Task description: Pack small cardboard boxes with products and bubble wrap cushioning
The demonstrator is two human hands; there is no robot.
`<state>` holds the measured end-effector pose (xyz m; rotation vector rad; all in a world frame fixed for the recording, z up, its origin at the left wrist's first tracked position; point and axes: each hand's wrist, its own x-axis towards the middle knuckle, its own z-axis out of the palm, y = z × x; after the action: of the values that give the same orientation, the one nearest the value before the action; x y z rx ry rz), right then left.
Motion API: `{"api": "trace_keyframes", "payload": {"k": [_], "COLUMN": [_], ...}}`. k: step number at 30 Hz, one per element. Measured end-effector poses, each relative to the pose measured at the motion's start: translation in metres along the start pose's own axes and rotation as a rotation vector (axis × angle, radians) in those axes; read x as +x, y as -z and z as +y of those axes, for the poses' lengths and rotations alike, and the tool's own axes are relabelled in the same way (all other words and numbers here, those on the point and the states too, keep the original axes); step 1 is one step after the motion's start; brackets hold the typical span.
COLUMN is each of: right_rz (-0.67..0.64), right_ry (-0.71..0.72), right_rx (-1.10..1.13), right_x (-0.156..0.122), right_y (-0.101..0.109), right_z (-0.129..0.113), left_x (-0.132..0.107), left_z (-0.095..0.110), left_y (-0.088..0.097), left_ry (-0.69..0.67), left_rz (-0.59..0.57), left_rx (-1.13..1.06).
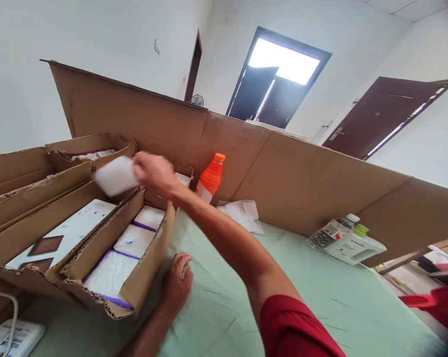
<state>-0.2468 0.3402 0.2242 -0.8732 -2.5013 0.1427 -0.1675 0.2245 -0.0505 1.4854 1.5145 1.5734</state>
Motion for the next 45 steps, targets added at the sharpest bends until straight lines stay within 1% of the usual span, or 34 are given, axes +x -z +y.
{"api": "trace_keyframes", "payload": {"k": [1, 3, 5, 6, 7, 8, 10, 12, 14, 16, 18, 20, 23, 25, 27, 28, 30, 34, 36, 39, 42, 45], "right_rz": [0.063, 0.331, 0.522, 0.582, 0.57, 0.516, 0.413, 0.341, 0.311, 0.309, 0.283, 0.19, -0.017, -0.114, -0.159, -0.167, -0.153, -0.019, 0.012, -0.039, -0.104, -0.216], "right_ry": [-0.006, -0.019, -0.082, -0.153, -0.258, -0.359, -0.498, -0.589, -0.661, -0.688, -0.654, -0.569, -0.458, -0.441, -0.446, -0.449, -0.458, -0.526, -0.554, -0.552, -0.508, -0.446], "right_rx": [0.031, 0.253, 0.363, 0.366, 0.327, 0.273, 0.204, 0.143, 0.056, -0.042, -0.125, -0.176, -0.215, -0.247, -0.279, -0.291, -0.31, -0.386, -0.421, -0.442, -0.457, -0.443], "right_x": [-0.013, -0.044, -0.082, -0.101, -0.118, -0.133, -0.156, -0.168, -0.175, -0.183, -0.194, -0.207, -0.22, -0.222, -0.221, -0.22, -0.216, -0.201, -0.192, -0.19, -0.2, -0.206], "right_y": [0.018, 0.051, 0.071, 0.075, 0.075, 0.072, 0.059, 0.043, 0.031, 0.022, 0.011, -0.004, -0.032, -0.048, -0.056, -0.056, -0.05, -0.027, -0.021, -0.025, -0.037, -0.045], "right_z": [0.018, 0.062, 0.112, 0.137, 0.161, 0.184, 0.222, 0.25, 0.264, 0.266, 0.259, 0.248, 0.235, 0.233, 0.235, 0.237, 0.24, 0.246, 0.247, 0.245, 0.242, 0.246], "left_x": [0.0, 0.001, 0.001, 0.001, 0.001, 0.001, 0.0, -0.001, -0.002, -0.002, -0.003, -0.003, -0.003, -0.004, -0.004, -0.004, -0.004, -0.004, -0.004, -0.003, -0.003, -0.003], "left_z": [0.001, 0.002, 0.005, 0.006, 0.007, 0.008, 0.009, 0.011, 0.012, 0.013, 0.014, 0.014, 0.013, 0.012, 0.01, 0.01, 0.009, 0.009, 0.009, 0.011, 0.013, 0.014], "left_y": [-0.001, -0.001, -0.001, 0.0, 0.001, 0.001, 0.003, 0.004, 0.005, 0.005, 0.005, 0.005, 0.006, 0.007, 0.007, 0.007, 0.006, 0.006, 0.007, 0.008, 0.008, 0.009], "left_ry": [0.005, 0.013, 0.017, 0.017, 0.017, 0.016, 0.011, 0.007, 0.008, 0.011, 0.014, 0.013, 0.009, 0.007, -0.002, -0.01, -0.024, -0.026, -0.019, -0.015, -0.019, -0.014], "left_rz": [0.005, 0.007, 0.005, 0.003, 0.001, -0.001, -0.005, -0.007, -0.005, 0.002, 0.005, 0.0, -0.01, -0.012, -0.009, -0.007, -0.003, -0.006, -0.012, -0.014, -0.024, -0.039], "left_rx": [0.005, 0.009, 0.009, 0.011, 0.014, 0.018, 0.03, 0.041, 0.049, 0.054, 0.058, 0.063, 0.075, 0.083, 0.089, 0.089, 0.086, 0.089, 0.101, 0.102, 0.093, 0.09]}}
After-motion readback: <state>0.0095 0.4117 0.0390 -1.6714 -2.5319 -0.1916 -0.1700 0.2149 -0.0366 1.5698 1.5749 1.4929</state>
